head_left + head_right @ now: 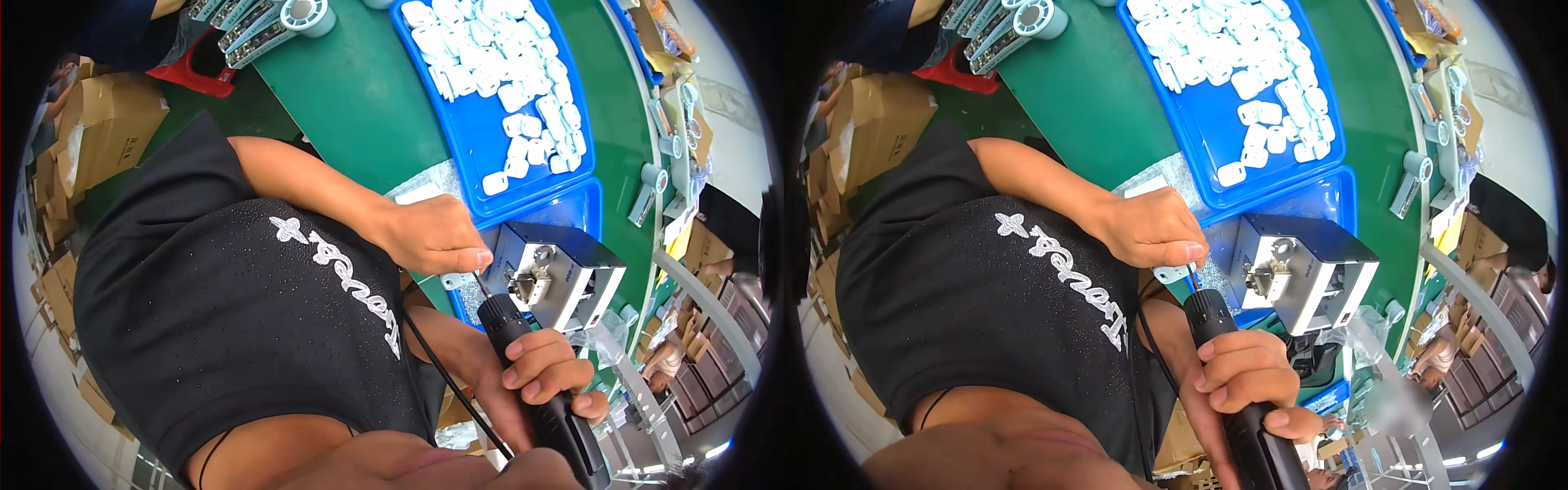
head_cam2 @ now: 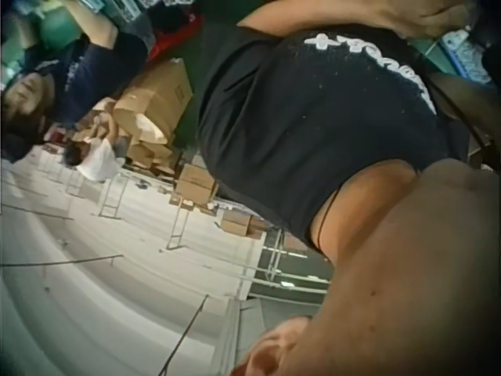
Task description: Assembling small electronic components using an electric screwdriver at a factory workstation.
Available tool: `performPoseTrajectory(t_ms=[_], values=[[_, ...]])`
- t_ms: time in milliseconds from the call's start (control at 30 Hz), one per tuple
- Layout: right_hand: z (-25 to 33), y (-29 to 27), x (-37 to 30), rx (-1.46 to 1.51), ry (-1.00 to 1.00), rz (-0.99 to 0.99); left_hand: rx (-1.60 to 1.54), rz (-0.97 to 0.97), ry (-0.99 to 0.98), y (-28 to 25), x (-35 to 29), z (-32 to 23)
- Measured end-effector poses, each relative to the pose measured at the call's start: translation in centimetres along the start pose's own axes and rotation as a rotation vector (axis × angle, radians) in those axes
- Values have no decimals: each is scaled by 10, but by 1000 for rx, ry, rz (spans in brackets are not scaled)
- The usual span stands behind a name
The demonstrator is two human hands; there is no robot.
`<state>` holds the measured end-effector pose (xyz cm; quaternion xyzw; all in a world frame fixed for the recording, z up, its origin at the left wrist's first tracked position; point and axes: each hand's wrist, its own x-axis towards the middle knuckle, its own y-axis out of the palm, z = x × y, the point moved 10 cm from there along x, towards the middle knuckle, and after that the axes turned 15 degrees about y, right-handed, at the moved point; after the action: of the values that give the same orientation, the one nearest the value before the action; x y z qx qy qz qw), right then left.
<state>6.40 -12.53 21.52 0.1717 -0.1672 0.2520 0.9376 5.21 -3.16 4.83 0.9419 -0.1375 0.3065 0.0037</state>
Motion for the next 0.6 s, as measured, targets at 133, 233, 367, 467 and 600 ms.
performPoseTrajectory(t_ms=[133, 233, 367, 467, 600], values=[[5, 3, -8, -50, -1, 0, -56, 114, 61, 8, 3, -10], [-2, 11, 3, -43, -15, 50, 16, 91, 179, -7, -1, -24], [1, -12, -4, -57, -93, -285, 252, 366, 264, -24, 6, -32], [-38, -40, -2, -412, 226, -574, 460, 338, 141, -90, 45, -26], [-103, -43, 13, -1118, 666, -540, 1004, 297, 456, -175, 141, -18]])
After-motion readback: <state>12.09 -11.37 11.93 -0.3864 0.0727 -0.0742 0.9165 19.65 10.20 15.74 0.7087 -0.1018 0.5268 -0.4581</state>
